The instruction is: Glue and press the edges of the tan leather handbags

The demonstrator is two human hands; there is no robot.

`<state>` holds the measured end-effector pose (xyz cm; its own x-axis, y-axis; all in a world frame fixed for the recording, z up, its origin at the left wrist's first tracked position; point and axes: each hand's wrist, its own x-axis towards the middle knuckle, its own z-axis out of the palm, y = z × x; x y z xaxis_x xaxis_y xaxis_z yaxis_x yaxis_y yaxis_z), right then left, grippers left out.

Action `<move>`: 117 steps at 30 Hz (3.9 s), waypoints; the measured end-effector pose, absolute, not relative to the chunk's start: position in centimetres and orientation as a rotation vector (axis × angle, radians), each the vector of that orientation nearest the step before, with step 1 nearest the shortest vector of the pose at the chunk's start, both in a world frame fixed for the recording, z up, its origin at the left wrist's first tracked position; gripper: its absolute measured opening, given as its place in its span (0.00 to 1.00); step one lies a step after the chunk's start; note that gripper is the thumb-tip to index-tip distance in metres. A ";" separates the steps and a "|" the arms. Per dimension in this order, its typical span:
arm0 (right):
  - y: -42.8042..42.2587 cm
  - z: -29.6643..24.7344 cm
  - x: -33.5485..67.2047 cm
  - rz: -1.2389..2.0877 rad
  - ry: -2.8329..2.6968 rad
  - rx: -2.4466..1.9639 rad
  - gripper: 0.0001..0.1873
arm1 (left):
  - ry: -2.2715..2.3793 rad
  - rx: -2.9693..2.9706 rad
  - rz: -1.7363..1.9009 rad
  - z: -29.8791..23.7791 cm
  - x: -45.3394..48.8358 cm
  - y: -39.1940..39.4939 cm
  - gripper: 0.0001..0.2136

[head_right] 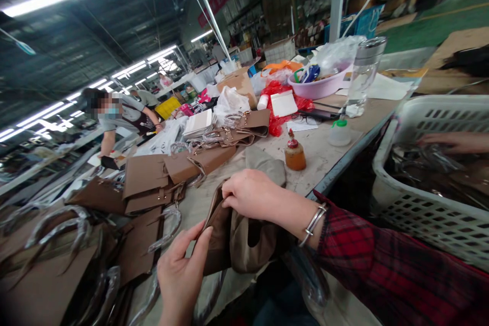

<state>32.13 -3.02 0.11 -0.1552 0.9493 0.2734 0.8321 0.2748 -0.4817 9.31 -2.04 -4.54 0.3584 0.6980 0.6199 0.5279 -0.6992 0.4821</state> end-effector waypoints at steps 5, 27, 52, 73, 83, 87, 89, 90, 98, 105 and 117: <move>-2.2 -0.2 32.2 0.370 -1.918 -1.628 0.04 | 1.103 2.385 1.277 -4.5 9.3 -1.9 0.05; -0.4 0.9 31.5 0.251 -2.016 -1.584 0.04 | 1.125 2.393 0.908 -2.3 9.6 -0.7 0.10; 0.7 1.3 30.2 0.313 -1.946 -1.685 0.06 | 1.312 2.363 0.661 0.1 12.0 1.9 0.06; 1.3 -1.4 32.9 0.417 -1.988 -1.753 0.17 | 1.463 2.550 0.494 0.0 14.8 2.8 0.09; -1.4 1.1 32.1 0.171 -1.790 -1.903 0.12 | 1.359 2.489 0.604 -0.3 14.2 3.6 0.11; -1.1 1.0 32.2 0.112 -1.771 -1.932 0.14 | 1.343 2.462 0.557 -0.2 14.3 3.7 0.14; -1.0 1.0 32.3 0.087 -1.805 -1.915 0.14 | 1.336 2.475 0.546 -0.2 14.4 3.5 0.14; -0.9 1.1 32.3 0.077 -1.826 -1.908 0.13 | 1.333 2.477 0.543 -0.1 14.5 3.4 0.15; -0.4 1.8 32.3 0.050 -1.865 -1.975 0.12 | 1.356 2.545 0.502 0.1 15.0 3.1 0.14; 0.2 1.8 32.3 0.053 -1.854 -1.979 0.13 | 1.314 2.467 0.495 0.3 15.1 3.7 0.12; 0.3 1.2 32.3 0.025 -1.840 -1.965 0.13 | 1.337 2.529 0.545 0.4 16.2 4.9 0.11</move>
